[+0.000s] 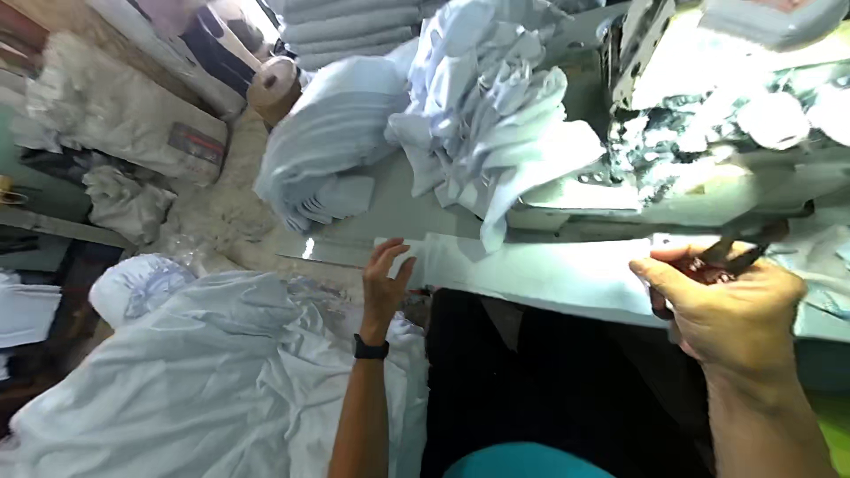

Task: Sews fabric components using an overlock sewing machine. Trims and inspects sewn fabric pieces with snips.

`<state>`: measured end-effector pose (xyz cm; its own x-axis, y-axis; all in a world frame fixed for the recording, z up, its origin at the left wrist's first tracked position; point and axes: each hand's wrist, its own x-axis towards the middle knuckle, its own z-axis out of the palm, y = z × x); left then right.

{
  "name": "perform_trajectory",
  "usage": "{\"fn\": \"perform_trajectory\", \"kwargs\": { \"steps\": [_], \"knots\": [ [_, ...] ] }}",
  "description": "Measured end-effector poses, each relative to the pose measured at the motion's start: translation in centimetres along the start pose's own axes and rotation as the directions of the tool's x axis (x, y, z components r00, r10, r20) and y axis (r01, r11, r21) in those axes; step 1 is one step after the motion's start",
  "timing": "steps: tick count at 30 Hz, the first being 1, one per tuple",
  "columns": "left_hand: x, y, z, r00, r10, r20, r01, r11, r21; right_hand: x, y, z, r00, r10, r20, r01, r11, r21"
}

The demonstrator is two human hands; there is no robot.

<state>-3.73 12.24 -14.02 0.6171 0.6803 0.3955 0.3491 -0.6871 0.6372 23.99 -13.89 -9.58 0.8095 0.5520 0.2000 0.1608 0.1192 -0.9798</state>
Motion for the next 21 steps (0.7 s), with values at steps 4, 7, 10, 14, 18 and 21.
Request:
{"fn": "perform_trajectory", "kwargs": {
  "steps": [4,7,10,14,18,21],
  "knots": [
    [2.4,-3.1,0.3,0.946,-0.234,0.226,0.219,0.972,0.088,0.8,3.7,-0.8,0.991,0.029,0.131,-0.013,0.993,-0.120],
    [4.3,-3.0,-0.3,0.873,-0.344,0.346,0.311,0.939,0.150,0.4,6.7,-2.4,0.990,0.112,0.092,-0.096,0.982,-0.164],
    [4.8,-2.5,-0.5,0.833,-0.378,0.404,0.314,0.924,0.217,-0.3,8.5,-3.2,0.982,0.190,-0.003,-0.188,0.968,-0.167],
    [4.7,-1.6,-1.5,0.831,-0.406,0.380,0.391,0.913,0.119,-0.8,8.8,-3.6,0.985,0.160,0.069,-0.134,0.950,-0.280],
    [4.1,-0.5,-3.9,0.807,-0.488,0.333,0.589,0.627,-0.509,-0.2,7.8,-3.2,0.992,0.095,0.085,-0.083,0.988,-0.130],
    [3.3,-1.2,-7.1,0.882,-0.438,0.176,0.379,0.435,-0.817,0.2,6.1,-1.9,0.994,0.057,0.093,-0.055,0.998,-0.018]
  ]
}}
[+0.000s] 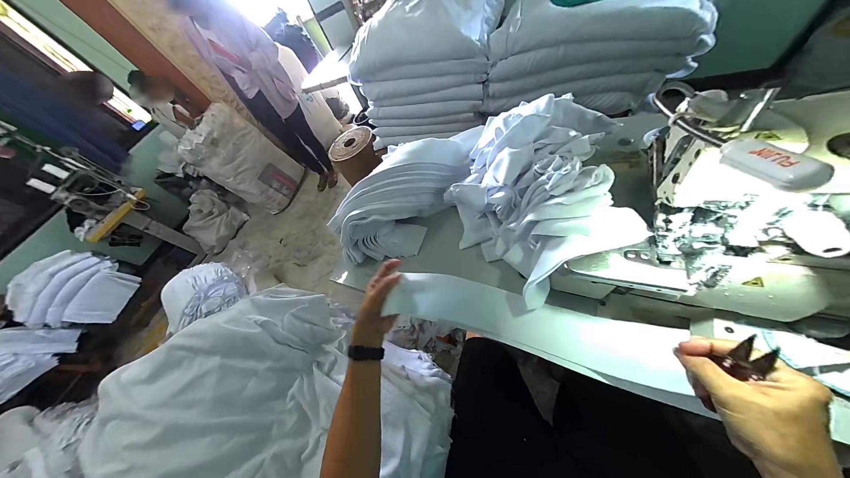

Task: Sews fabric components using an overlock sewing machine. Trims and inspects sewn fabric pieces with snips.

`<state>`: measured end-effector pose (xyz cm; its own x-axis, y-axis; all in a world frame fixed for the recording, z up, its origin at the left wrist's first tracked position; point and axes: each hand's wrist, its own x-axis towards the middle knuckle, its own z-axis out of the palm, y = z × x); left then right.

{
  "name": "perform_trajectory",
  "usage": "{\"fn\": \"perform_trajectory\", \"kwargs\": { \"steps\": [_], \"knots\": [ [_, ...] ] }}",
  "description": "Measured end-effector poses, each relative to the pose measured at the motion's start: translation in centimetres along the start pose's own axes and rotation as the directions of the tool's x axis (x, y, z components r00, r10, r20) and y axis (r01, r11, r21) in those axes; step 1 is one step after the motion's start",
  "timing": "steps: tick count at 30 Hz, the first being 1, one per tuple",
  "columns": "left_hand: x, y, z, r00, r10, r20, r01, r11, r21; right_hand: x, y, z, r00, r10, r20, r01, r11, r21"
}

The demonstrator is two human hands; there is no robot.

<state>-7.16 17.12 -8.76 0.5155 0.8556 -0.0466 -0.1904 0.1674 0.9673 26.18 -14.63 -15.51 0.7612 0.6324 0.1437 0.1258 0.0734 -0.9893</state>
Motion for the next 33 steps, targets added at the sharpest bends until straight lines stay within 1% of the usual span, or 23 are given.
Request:
{"fn": "perform_trajectory", "kwargs": {
  "steps": [2,3,4,5,6,7,8,9,10,11,12,13,15,17,19,20,22,24,26,28,31,33],
  "knots": [
    [-0.1,1.7,-0.8,0.984,0.174,-0.048,-0.178,0.980,-0.092,0.1,-0.3,1.1,0.998,-0.057,0.028,0.059,0.996,-0.072],
    [-0.1,2.6,-0.7,0.970,0.239,-0.035,-0.242,0.959,-0.149,0.2,0.0,1.6,0.996,-0.083,0.040,0.088,0.985,-0.147],
    [0.0,3.1,-0.3,0.962,0.273,-0.006,-0.269,0.944,-0.193,0.2,0.4,2.1,0.993,-0.105,0.051,0.114,0.965,-0.235],
    [0.0,3.3,0.4,0.964,0.265,0.034,-0.256,0.952,-0.165,0.1,0.9,2.4,0.989,-0.131,0.063,0.144,0.933,-0.330],
    [-0.1,3.2,1.5,0.973,0.216,0.075,-0.212,0.975,-0.062,0.1,1.2,2.8,0.983,-0.161,0.086,0.182,0.897,-0.402],
    [-0.1,2.7,2.8,0.982,0.138,0.125,-0.147,0.987,0.067,0.0,1.4,3.0,0.977,-0.177,0.115,0.210,0.875,-0.436],
    [0.0,2.0,4.6,0.984,0.046,0.170,-0.081,0.974,0.210,-0.1,1.2,3.0,0.974,-0.177,0.142,0.223,0.866,-0.448],
    [0.0,1.0,6.6,0.976,-0.045,0.213,-0.035,0.932,0.360,-0.2,0.7,3.1,0.973,-0.168,0.161,0.223,0.870,-0.439],
    [-0.2,-0.1,8.4,0.954,-0.118,0.275,-0.035,0.869,0.493,-0.5,0.3,3.2,0.974,-0.155,0.168,0.213,0.885,-0.414],
    [-0.4,-1.2,10.1,0.920,-0.157,0.360,-0.090,0.807,0.583,-0.8,-0.1,3.3,0.977,-0.143,0.157,0.193,0.906,-0.376],
    [-0.5,-2.1,11.7,0.875,-0.163,0.455,-0.187,0.754,0.629,-0.8,-0.5,3.3,0.982,-0.132,0.136,0.170,0.931,-0.324],
    [-0.8,-2.6,13.1,0.823,-0.146,0.549,-0.287,0.727,0.624,-1.0,-0.9,3.3,0.986,-0.116,0.124,0.145,0.954,-0.263],
    [-1.2,-3.2,15.9,0.699,-0.082,0.711,-0.430,0.746,0.509,-1.3,-1.8,3.2,0.987,-0.100,0.124,0.118,0.982,-0.149],
    [-1.1,-3.5,18.3,0.603,-0.020,0.797,-0.523,0.745,0.415,-1.4,-2.7,3.1,0.979,-0.146,0.144,0.157,0.986,-0.064],
    [-0.6,-3.8,19.9,0.540,0.025,0.841,-0.614,0.696,0.373,-1.3,-3.6,3.0,0.962,-0.209,0.173,0.216,0.976,-0.019],
    [-0.4,-3.7,20.5,0.523,0.030,0.852,-0.635,0.680,0.365,-1.3,-3.9,3.0,0.952,-0.240,0.188,0.245,0.969,-0.006],
    [-0.2,-3.6,21.4,0.520,0.041,0.853,-0.643,0.676,0.360,-1.3,-4.5,3.0,0.930,-0.299,0.213,0.305,0.952,0.009],
    [-0.3,-3.7,21.9,0.537,0.047,0.842,-0.624,0.694,0.359,-1.2,-4.9,3.3,0.908,-0.358,0.217,0.374,0.926,-0.041],
    [-0.6,-3.5,22.0,0.558,0.032,0.829,-0.570,0.741,0.356,-1.2,-5.3,3.6,0.894,-0.400,0.202,0.425,0.900,-0.100],
    [-1.2,-3.0,22.0,0.615,0.081,0.784,-0.520,0.789,0.326,-1.1,-5.8,3.7,0.886,-0.415,0.206,0.441,0.892,-0.098],
    [-2.8,-1.8,22.2,0.737,0.203,0.645,-0.456,0.854,0.252,-1.5,-7.1,3.4,0.876,-0.430,0.220,0.446,0.894,-0.030],
    [-3.6,-1.6,22.1,0.781,0.235,0.578,-0.403,0.897,0.180,-1.8,-8.3,2.8,0.884,-0.427,0.190,0.429,0.903,0.033]
  ]
}}
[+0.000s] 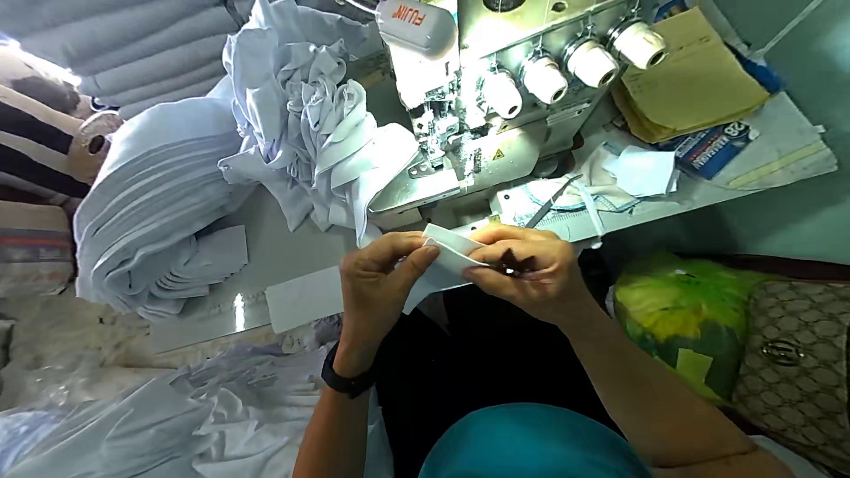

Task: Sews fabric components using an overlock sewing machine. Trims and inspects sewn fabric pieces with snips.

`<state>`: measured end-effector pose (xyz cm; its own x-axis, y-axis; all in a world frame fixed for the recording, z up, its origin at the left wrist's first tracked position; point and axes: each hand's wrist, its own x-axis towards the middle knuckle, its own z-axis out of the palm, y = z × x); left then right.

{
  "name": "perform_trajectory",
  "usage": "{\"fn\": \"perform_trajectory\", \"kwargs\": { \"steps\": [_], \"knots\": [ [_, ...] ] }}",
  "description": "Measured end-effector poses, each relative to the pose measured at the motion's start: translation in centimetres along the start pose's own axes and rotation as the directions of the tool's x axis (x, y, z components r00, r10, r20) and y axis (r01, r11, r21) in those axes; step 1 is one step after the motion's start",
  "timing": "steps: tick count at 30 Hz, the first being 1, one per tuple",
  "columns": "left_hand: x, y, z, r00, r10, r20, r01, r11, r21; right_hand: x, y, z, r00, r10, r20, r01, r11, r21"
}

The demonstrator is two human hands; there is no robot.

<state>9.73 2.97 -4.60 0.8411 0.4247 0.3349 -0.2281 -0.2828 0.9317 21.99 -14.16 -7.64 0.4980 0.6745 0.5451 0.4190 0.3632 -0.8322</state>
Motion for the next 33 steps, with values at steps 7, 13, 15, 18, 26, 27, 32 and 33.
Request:
{"fn": "perform_trajectory", "kwargs": {
  "steps": [7,13,15,18,26,27,32,33],
  "knots": [
    [-1.3,-0.7,1.9,0.988,-0.042,-0.146,0.007,0.973,-0.232,-0.1,-1.0,-1.2,0.995,0.082,-0.064,-0.075,0.991,0.114],
    [-1.9,-1.3,3.2,0.961,-0.048,-0.272,-0.040,0.950,-0.310,-0.5,-1.5,-1.3,0.980,0.163,-0.112,-0.152,0.983,0.104],
    [-2.1,-1.5,3.5,0.952,-0.053,-0.302,-0.047,0.948,-0.315,-0.4,-1.5,-1.1,0.975,0.181,-0.126,-0.170,0.981,0.097],
    [-2.3,-2.0,3.8,0.928,-0.096,-0.360,-0.035,0.940,-0.340,-0.1,-1.3,-0.6,0.965,0.210,-0.157,-0.197,0.976,0.098],
    [1.8,-1.3,-0.2,0.931,0.249,-0.269,-0.250,0.968,0.030,2.9,-0.5,2.4,0.990,0.132,-0.057,-0.131,0.991,0.017],
    [3.3,-0.6,-1.0,0.924,0.344,-0.166,-0.314,0.932,0.181,3.1,-0.2,2.7,0.991,0.105,-0.087,-0.107,0.994,-0.025],
    [8.4,-2.6,-0.9,0.931,0.299,0.208,-0.362,0.817,0.449,2.0,3.8,3.6,0.898,0.234,-0.373,-0.260,0.965,-0.021],
    [8.7,-3.3,-0.7,0.933,0.272,0.235,-0.352,0.818,0.454,1.6,4.3,3.6,0.886,0.257,-0.386,-0.281,0.960,-0.006]
  ]
}}
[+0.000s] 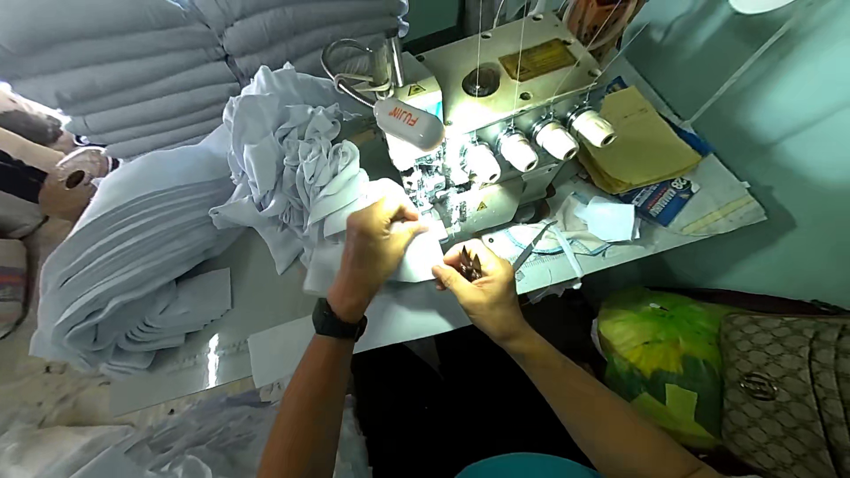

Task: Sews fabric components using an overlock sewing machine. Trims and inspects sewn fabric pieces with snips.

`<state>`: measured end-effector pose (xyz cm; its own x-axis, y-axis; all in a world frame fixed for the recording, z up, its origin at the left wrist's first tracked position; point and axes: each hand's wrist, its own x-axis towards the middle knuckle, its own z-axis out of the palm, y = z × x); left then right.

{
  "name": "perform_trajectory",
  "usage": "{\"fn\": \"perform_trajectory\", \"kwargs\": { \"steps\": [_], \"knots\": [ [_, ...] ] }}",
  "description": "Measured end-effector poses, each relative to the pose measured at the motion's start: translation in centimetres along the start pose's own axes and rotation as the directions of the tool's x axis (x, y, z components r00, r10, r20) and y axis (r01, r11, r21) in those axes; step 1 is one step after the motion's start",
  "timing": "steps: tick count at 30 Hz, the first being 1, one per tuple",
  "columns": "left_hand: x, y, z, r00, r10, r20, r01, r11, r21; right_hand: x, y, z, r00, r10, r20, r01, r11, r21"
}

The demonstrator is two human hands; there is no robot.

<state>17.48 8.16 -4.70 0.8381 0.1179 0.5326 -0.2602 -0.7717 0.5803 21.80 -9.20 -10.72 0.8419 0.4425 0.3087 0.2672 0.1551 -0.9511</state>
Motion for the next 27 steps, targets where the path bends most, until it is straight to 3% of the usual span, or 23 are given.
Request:
{"fn": "perform_trajectory", "kwargs": {
  "steps": [3,6,8,15,21,24,27],
  "knots": [
    [-0.4,0.9,1.4,0.999,-0.015,0.041,0.003,0.956,0.292,-0.8,0.9,-0.5,0.999,-0.033,0.007,0.033,0.998,-0.062],
    [-3.3,3.7,4.4,0.998,-0.048,-0.035,0.059,0.755,0.653,-0.9,0.8,-1.1,0.991,-0.130,0.037,0.135,0.974,-0.183],
    [-4.9,3.6,6.2,0.993,-0.064,-0.103,0.119,0.695,0.709,-0.5,0.8,-1.0,0.984,-0.174,0.041,0.179,0.956,-0.231],
    [-3.8,2.3,4.4,0.990,-0.126,-0.057,0.138,0.871,0.471,1.4,0.3,-0.2,0.972,-0.233,0.025,0.230,0.926,-0.299],
    [-0.7,-0.1,0.6,0.976,-0.206,0.068,0.175,0.933,0.313,3.5,0.1,0.2,0.938,-0.341,0.068,0.319,0.764,-0.561],
    [1.2,-2.4,-0.7,0.958,-0.273,0.092,0.246,0.941,0.234,2.7,0.0,-0.5,0.955,-0.292,0.056,0.285,0.846,-0.450],
    [3.4,-6.9,-1.1,0.973,-0.232,0.000,0.232,0.972,0.031,1.3,0.5,-2.7,0.986,-0.168,0.013,0.164,0.937,-0.310]
  ]
}}
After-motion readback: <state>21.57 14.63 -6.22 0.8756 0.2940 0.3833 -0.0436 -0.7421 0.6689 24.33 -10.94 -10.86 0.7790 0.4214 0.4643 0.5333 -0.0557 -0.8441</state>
